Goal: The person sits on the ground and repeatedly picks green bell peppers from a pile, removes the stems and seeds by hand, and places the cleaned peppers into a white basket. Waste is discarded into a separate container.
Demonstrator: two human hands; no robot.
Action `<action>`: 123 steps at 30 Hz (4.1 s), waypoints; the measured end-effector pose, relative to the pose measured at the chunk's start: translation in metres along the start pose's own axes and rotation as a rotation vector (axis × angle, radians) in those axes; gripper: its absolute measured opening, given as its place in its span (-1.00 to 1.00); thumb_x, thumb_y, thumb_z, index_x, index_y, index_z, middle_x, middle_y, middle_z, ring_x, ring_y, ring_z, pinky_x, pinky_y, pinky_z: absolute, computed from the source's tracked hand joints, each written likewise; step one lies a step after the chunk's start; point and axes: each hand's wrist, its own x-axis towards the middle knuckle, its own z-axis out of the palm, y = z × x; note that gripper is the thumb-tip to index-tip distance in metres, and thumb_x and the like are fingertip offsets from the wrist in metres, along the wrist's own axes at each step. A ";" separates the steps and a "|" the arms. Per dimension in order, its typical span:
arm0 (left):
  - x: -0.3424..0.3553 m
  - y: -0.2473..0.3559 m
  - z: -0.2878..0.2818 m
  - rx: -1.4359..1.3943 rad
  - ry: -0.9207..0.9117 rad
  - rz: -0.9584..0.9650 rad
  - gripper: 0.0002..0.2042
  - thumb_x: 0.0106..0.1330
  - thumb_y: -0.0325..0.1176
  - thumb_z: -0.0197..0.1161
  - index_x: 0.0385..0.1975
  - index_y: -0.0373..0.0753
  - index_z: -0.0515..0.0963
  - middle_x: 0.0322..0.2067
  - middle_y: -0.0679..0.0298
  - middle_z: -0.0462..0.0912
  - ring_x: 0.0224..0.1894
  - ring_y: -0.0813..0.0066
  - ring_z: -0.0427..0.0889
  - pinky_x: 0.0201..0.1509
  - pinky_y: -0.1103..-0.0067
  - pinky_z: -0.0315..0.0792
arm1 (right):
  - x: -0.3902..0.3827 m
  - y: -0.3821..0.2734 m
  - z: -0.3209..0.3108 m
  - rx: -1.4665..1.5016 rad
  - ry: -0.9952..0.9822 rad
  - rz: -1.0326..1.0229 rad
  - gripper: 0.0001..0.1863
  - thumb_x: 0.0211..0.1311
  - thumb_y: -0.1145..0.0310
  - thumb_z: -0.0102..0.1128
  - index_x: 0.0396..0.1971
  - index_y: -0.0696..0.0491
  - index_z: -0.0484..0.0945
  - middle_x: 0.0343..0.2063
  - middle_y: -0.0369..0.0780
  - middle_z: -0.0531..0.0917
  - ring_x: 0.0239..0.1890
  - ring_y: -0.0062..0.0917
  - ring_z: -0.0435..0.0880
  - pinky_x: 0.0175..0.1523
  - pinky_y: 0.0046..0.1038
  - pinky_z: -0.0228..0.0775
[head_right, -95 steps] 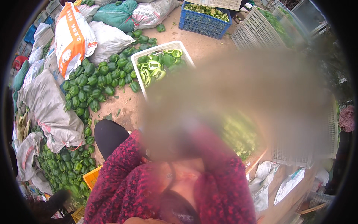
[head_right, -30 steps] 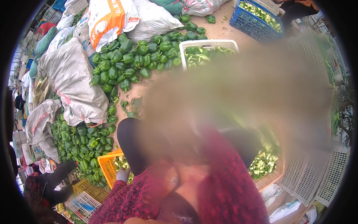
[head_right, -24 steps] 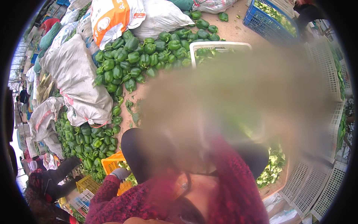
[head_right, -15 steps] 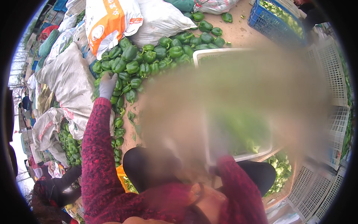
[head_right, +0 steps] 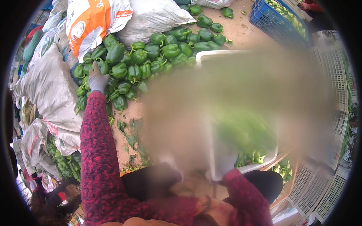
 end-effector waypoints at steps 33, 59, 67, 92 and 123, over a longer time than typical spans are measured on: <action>-0.503 0.262 -0.201 -1.981 -0.962 0.255 -0.26 0.58 0.20 -0.02 0.54 -0.21 0.06 0.33 0.18 0.37 0.30 0.33 0.46 0.38 0.44 0.41 | -0.034 -0.151 -0.157 0.050 -0.237 -0.133 -0.57 0.48 -0.05 0.12 -0.08 0.06 0.62 -0.40 -0.14 0.69 -0.41 -0.28 0.68 -0.29 -0.25 0.48; -0.503 0.300 -0.145 -1.850 -0.696 -0.289 -0.19 0.35 0.18 0.38 0.30 -0.42 0.31 0.15 0.08 0.49 0.15 0.35 0.52 0.22 0.46 0.44 | -0.064 -0.144 -0.121 -0.741 -0.316 -0.242 -0.75 0.41 0.29 0.01 -0.13 0.16 0.51 -0.24 0.10 0.72 -0.19 0.02 0.75 -0.07 -0.03 0.55; -0.510 0.315 -0.149 -2.096 -0.812 -0.277 -0.26 0.38 0.17 0.33 0.29 -0.35 0.34 0.06 0.12 0.57 0.02 0.38 0.60 0.10 0.46 0.51 | -0.051 -0.120 -0.122 -0.769 -0.300 -0.223 -0.75 0.40 0.29 0.01 -0.12 0.15 0.52 -0.25 0.07 0.73 -0.18 -0.01 0.77 -0.10 -0.03 0.56; -0.427 0.353 -0.171 -2.386 -1.147 -0.186 -0.43 0.49 0.21 0.03 0.26 -0.09 0.46 0.14 0.26 0.60 0.13 0.26 0.63 0.07 0.15 0.61 | 0.072 -0.182 -0.183 0.698 -0.430 0.205 -0.65 0.40 0.06 0.25 -0.09 0.04 0.60 -0.55 -0.44 0.51 -0.59 -0.73 0.41 -0.48 -0.63 0.28; -0.423 0.342 -0.175 -1.303 -0.670 0.286 -0.24 0.50 0.28 -0.14 0.32 -0.37 0.37 0.07 0.08 0.61 -0.17 0.39 0.68 -0.17 0.54 0.60 | 0.071 -0.234 -0.203 -0.326 -0.544 -0.010 -0.26 0.12 -0.08 0.48 0.23 0.05 0.58 -0.17 -0.10 0.75 -0.15 -0.39 0.72 0.03 -0.36 0.53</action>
